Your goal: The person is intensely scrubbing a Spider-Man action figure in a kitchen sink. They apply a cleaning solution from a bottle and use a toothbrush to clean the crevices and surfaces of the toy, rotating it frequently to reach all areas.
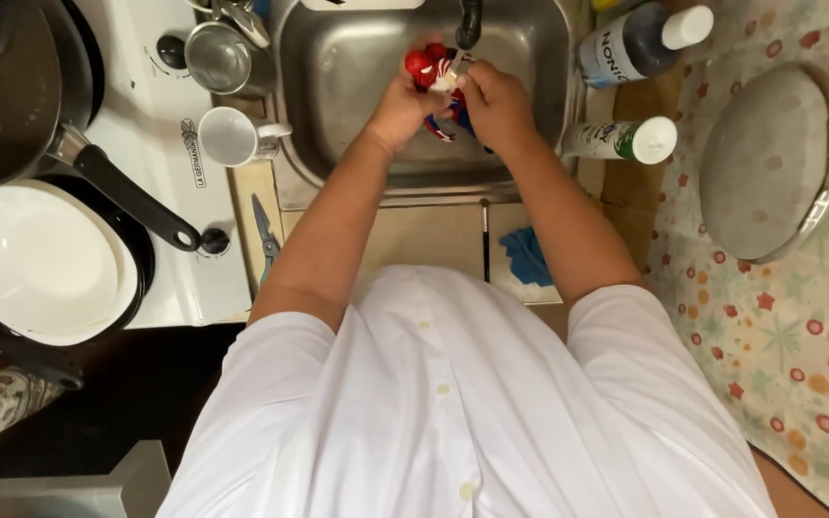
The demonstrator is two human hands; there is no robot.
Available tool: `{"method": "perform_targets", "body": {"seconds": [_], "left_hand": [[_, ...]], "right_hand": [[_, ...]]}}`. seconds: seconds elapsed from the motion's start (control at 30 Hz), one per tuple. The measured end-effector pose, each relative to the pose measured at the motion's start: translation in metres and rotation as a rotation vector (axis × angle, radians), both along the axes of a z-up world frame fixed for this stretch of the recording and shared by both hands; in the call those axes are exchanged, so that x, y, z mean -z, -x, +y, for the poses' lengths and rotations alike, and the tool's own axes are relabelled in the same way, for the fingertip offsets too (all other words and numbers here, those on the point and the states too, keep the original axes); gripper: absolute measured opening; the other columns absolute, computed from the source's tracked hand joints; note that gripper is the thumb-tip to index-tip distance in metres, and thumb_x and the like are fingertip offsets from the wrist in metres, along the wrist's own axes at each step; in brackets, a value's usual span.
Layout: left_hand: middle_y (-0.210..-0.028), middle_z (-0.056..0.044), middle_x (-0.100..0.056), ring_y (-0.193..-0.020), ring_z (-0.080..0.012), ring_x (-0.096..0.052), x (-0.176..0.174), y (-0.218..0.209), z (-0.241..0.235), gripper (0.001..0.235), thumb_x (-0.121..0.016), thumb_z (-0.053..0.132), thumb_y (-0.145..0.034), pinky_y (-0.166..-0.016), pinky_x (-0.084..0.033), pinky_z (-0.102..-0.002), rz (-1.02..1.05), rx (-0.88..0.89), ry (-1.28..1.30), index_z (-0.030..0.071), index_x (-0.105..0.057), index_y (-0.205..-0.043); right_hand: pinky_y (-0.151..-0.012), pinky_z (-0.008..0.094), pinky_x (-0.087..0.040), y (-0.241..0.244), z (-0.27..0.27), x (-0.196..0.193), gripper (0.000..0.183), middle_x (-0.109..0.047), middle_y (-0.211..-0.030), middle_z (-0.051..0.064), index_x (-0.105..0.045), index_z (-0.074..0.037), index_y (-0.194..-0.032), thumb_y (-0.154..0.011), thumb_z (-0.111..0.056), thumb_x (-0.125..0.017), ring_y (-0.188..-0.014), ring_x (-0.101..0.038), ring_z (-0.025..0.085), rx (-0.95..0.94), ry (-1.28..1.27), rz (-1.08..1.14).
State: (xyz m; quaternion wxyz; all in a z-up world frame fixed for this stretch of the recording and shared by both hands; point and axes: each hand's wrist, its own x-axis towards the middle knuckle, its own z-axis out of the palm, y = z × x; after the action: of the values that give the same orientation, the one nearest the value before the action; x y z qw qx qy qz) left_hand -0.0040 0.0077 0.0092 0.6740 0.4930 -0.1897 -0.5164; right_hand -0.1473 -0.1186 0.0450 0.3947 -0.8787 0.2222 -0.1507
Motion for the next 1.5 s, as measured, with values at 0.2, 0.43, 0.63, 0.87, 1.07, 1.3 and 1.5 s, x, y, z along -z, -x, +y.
{"method": "perform_targets", "body": {"seconds": [0.2,0.43,0.63,0.87,1.07,1.3,1.5], "left_hand": [[-0.121,-0.007,-0.065,-0.098,-0.0191,-0.065,0.015,0.001,-0.003,0.082,-0.071,-0.013,-0.084,-0.073,-0.069,-0.035,0.016,-0.032,-0.049,0.025,-0.041,-0.151],[-0.119,-0.007,-0.066,-0.096,-0.017,-0.065,0.053,0.005,-0.007,0.088,-0.076,-0.019,-0.078,-0.068,-0.067,-0.035,-0.02,-0.069,0.096,0.023,-0.045,-0.149],[-0.121,-0.011,-0.068,-0.095,-0.0218,-0.069,0.029,-0.003,-0.008,0.086,-0.072,-0.02,-0.082,-0.071,-0.069,-0.037,0.057,-0.06,0.058,0.021,-0.042,-0.153],[-0.13,-0.009,-0.06,-0.105,-0.0262,-0.068,-0.004,-0.009,0.007,0.078,-0.07,-0.016,-0.084,-0.079,-0.071,-0.04,-0.009,-0.066,0.032,0.027,-0.047,-0.145],[-0.129,-0.008,-0.063,-0.103,-0.0234,-0.063,-0.013,-0.002,0.03,0.075,-0.07,-0.016,-0.087,-0.078,-0.066,-0.037,-0.034,-0.164,0.09,0.025,-0.049,-0.145],[-0.14,-0.013,-0.062,-0.116,-0.0219,-0.062,-0.029,0.012,0.037,0.088,-0.074,-0.022,-0.08,-0.1,-0.053,-0.03,-0.196,-0.233,0.111,0.024,-0.047,-0.149],[-0.132,-0.01,-0.07,-0.115,-0.0253,-0.067,-0.018,0.011,0.042,0.086,-0.078,-0.023,-0.078,-0.098,-0.057,-0.036,-0.263,-0.315,0.088,0.022,-0.05,-0.146]], "right_hand": [[-0.055,0.043,-0.034,0.003,-0.006,0.016,0.028,-0.053,-0.068,0.009,-0.046,-0.01,-0.084,-0.11,-0.018,-0.054,-0.062,-0.053,0.024,-0.045,0.116,-0.062],[-0.055,0.05,-0.038,0.006,-0.007,0.036,0.021,-0.062,-0.07,0.015,-0.053,-0.011,-0.085,-0.103,-0.02,-0.059,-0.063,-0.06,0.036,0.0,0.23,0.041],[-0.059,0.038,-0.03,0.003,-0.012,0.014,0.031,-0.041,-0.069,0.001,-0.046,-0.012,-0.083,-0.111,-0.018,-0.057,-0.066,-0.043,0.016,-0.028,0.028,-0.115],[-0.067,0.033,-0.033,0.017,-0.007,-0.009,0.026,-0.043,-0.077,-0.001,-0.049,-0.012,-0.085,-0.109,-0.012,-0.058,-0.073,-0.041,0.012,0.156,-0.186,-0.236],[-0.064,0.029,-0.044,0.038,0.024,-0.028,0.009,-0.06,-0.08,-0.001,-0.063,-0.014,-0.099,-0.105,-0.018,-0.058,-0.07,-0.054,0.011,0.28,-0.384,-0.05],[-0.056,0.027,-0.049,0.058,0.038,-0.014,0.008,-0.062,-0.08,0.0,-0.066,-0.011,-0.102,-0.103,-0.012,-0.059,-0.059,-0.052,0.011,0.303,-0.497,-0.161],[-0.054,0.025,-0.054,0.09,0.046,-0.016,0.014,-0.064,-0.09,0.003,-0.067,-0.009,-0.116,-0.104,-0.013,-0.061,-0.063,-0.056,0.011,0.345,-0.553,-0.205]]}}
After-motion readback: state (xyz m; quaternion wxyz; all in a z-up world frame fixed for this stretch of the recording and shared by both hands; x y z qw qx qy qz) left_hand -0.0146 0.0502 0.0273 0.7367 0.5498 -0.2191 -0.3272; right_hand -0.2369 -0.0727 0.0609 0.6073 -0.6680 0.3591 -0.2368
